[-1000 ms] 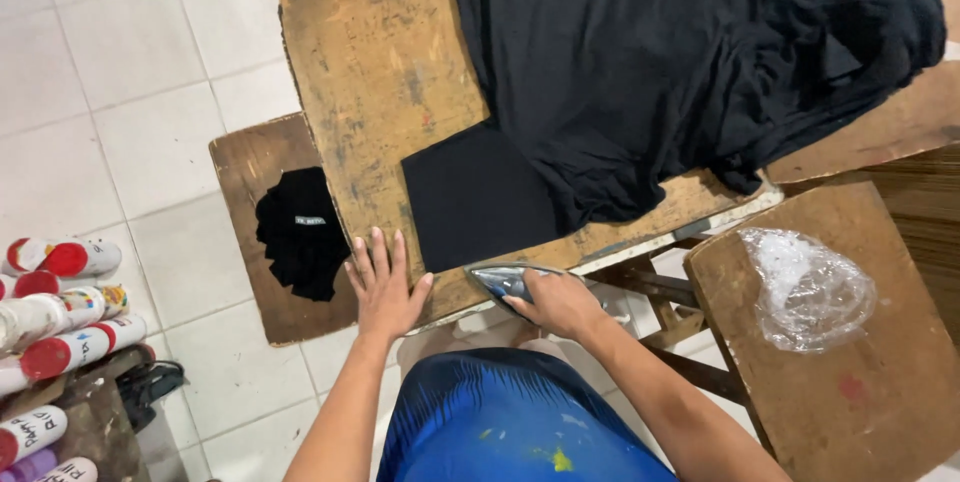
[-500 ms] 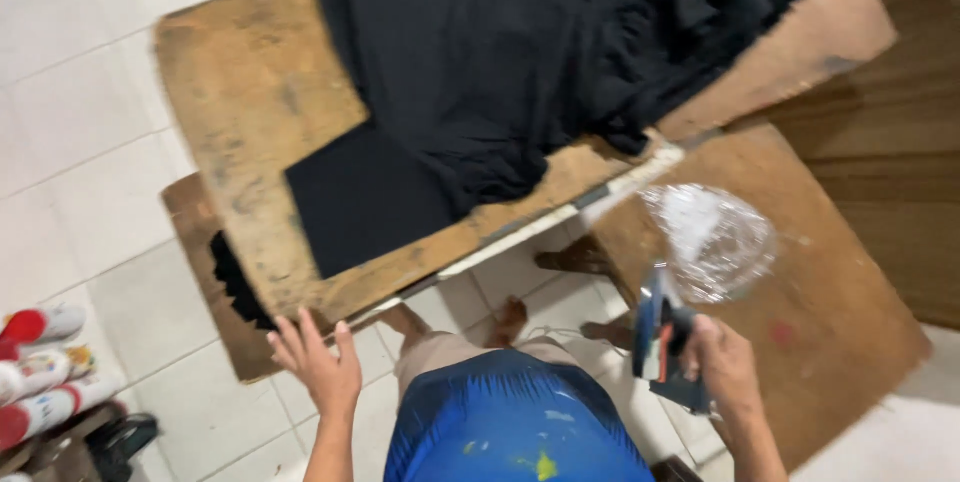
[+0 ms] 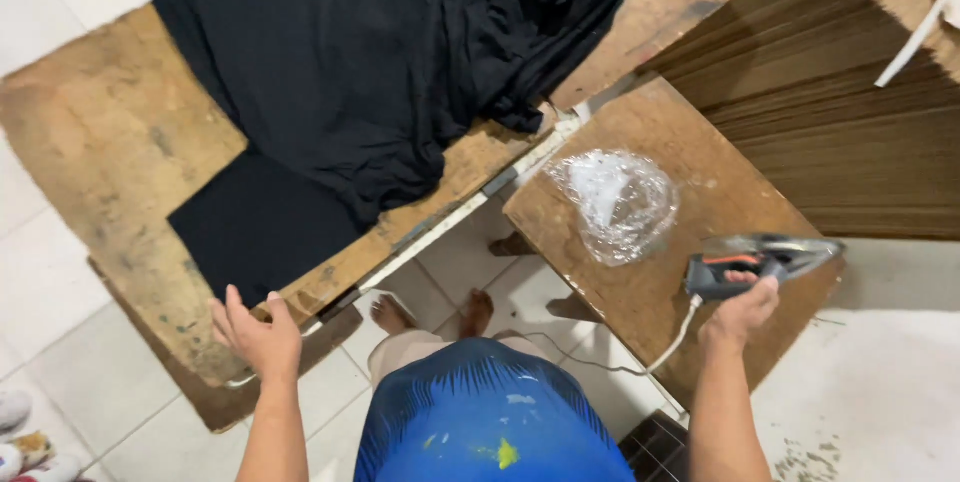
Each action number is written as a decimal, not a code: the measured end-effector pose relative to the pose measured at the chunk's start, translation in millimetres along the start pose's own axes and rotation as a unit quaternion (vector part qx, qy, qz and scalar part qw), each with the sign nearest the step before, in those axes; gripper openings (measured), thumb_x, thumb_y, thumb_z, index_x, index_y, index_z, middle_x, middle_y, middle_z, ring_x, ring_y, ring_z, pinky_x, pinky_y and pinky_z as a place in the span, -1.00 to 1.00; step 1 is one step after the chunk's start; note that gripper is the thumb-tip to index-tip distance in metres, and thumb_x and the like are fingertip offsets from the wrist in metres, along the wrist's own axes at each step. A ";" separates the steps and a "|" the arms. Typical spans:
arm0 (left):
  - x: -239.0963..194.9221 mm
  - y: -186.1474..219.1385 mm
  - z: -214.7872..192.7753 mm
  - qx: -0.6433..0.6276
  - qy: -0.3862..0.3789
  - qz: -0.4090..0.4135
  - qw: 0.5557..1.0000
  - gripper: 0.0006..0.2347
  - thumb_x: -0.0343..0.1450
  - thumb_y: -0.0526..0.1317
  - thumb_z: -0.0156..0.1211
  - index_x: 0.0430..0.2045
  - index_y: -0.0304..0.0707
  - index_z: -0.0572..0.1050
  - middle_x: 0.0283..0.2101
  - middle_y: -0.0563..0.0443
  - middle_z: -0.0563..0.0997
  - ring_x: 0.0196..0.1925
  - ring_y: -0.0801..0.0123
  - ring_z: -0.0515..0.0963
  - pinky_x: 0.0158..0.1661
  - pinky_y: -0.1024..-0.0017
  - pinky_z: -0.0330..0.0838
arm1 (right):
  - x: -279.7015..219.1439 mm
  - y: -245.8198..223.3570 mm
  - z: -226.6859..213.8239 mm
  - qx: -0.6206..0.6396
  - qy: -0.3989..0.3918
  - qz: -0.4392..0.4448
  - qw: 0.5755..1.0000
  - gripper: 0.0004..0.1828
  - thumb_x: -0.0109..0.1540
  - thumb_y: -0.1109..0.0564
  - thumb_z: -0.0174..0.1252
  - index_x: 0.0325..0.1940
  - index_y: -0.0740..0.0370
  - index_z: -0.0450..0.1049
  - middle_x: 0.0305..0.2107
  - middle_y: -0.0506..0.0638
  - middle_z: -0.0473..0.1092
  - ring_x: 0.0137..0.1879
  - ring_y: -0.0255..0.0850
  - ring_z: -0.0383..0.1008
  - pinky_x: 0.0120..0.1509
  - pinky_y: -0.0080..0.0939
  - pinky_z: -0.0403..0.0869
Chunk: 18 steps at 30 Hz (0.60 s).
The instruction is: Applying a heat-transfer label to a black shirt using a hand iron on a wooden workbench.
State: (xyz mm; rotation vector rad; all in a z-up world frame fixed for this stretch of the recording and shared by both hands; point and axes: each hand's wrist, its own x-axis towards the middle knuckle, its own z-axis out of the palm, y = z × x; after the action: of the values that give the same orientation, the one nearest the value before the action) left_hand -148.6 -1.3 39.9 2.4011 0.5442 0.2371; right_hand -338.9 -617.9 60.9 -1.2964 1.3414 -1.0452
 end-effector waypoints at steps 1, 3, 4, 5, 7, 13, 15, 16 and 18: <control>6.2 -14.2 6.4 0.002 0.030 0.036 0.999 -0.48 0.45 -0.18 0.16 0.29 -0.52 0.32 0.38 -0.60 0.19 0.42 -0.37 0.07 0.32 -0.20 -0.14 | -1.0 12.9 -5.0 -0.012 -0.003 -0.035 0.999 -0.62 0.39 -0.14 -0.23 -0.27 0.09 0.36 -0.38 -0.09 0.47 -0.22 -0.33 0.51 0.04 -0.35 0.51; 18.9 -32.7 15.1 0.005 0.069 0.071 0.995 -0.49 0.42 -0.18 0.21 0.25 -0.56 0.37 0.30 -0.70 0.30 0.38 -0.39 0.20 0.34 -0.17 -0.14 | -5.3 34.8 -11.6 -0.016 -0.011 -0.070 0.997 -0.62 0.42 -0.15 -0.26 -0.19 0.09 0.35 -0.30 -0.09 0.48 -0.13 -0.31 0.50 0.12 -0.29 0.49; 22.8 -38.4 16.5 -0.004 0.055 0.058 0.997 -0.49 0.43 -0.16 0.18 0.25 -0.55 0.36 0.28 -0.61 0.34 0.39 -0.32 0.21 0.33 -0.11 -0.08 | -9.5 43.9 -17.4 -0.072 -0.001 -0.124 0.990 -0.58 0.46 -0.14 -0.25 -0.12 0.21 0.37 -0.22 0.04 0.48 -0.07 -0.17 0.50 0.11 -0.18 0.47; 27.5 -44.6 17.7 -0.013 0.042 0.044 0.998 -0.49 0.44 -0.14 0.16 0.25 -0.54 0.35 0.27 -0.52 0.39 0.39 -0.25 0.22 0.33 -0.05 -0.03 | -14.4 53.3 -22.6 -0.127 0.010 -0.177 0.976 -0.53 0.51 -0.12 -0.24 -0.04 0.33 0.39 -0.14 0.17 0.48 -0.01 -0.03 0.51 0.11 -0.06 0.45; 36.9 -48.2 12.2 -0.016 0.031 0.007 0.999 -0.50 0.43 -0.13 0.15 0.24 -0.50 0.37 0.25 -0.47 0.41 0.34 -0.22 0.27 0.31 -0.01 0.04 | -19.4 70.5 -35.1 -0.175 0.011 -0.192 0.966 -0.51 0.53 -0.10 -0.23 -0.01 0.40 0.40 -0.13 0.30 0.46 -0.03 0.14 0.46 0.07 0.09 0.39; 68.1 -81.9 21.7 -0.092 0.018 -0.115 0.989 -0.51 0.41 -0.15 0.19 0.24 -0.37 0.40 0.00 -0.20 0.49 -0.12 0.15 0.49 0.02 0.25 0.37 | -26.0 84.0 -50.3 -0.288 0.015 -0.141 0.947 -0.43 0.60 -0.14 -0.22 0.07 0.52 0.32 -0.13 0.49 0.41 -0.08 0.34 0.41 -0.03 0.26 0.32; 81.5 -93.9 25.8 -0.102 0.028 -0.114 0.988 -0.53 0.41 -0.16 0.22 0.22 -0.38 0.43 -0.12 -0.12 0.52 -0.25 0.24 0.51 -0.05 0.30 0.42 | -22.6 89.0 -49.1 -0.306 0.014 -0.134 0.942 -0.40 0.63 -0.16 -0.25 0.12 0.57 0.28 -0.05 0.54 0.35 -0.02 0.37 0.35 0.02 0.27 0.26; 83.2 -97.5 24.7 -0.076 0.011 -0.130 0.989 -0.56 0.40 -0.13 0.22 0.16 -0.33 0.47 -0.20 -0.03 0.55 -0.24 0.23 0.56 -0.04 0.27 0.42 | -17.9 93.7 -52.1 -0.313 0.027 -0.156 0.936 -0.44 0.65 -0.10 -0.18 0.04 0.59 0.29 -0.11 0.53 0.37 -0.09 0.35 0.34 -0.03 0.27 0.26; 88.1 -98.8 21.5 -0.050 -0.004 -0.149 0.987 -0.59 0.38 -0.09 0.22 0.09 -0.28 0.51 -0.29 0.05 0.57 -0.22 0.22 0.62 -0.03 0.24 0.43 | -16.6 99.6 -53.6 -0.321 0.037 -0.180 0.929 -0.45 0.67 -0.05 -0.11 -0.05 0.60 0.30 -0.17 0.53 0.39 -0.15 0.34 0.33 -0.08 0.27 0.27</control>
State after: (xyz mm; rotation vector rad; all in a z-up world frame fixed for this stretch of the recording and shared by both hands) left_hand -94.9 94.5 -37.2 2.1880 0.8570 0.1191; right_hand -409.3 -596.7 -26.6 -2.0670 1.6138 -0.9272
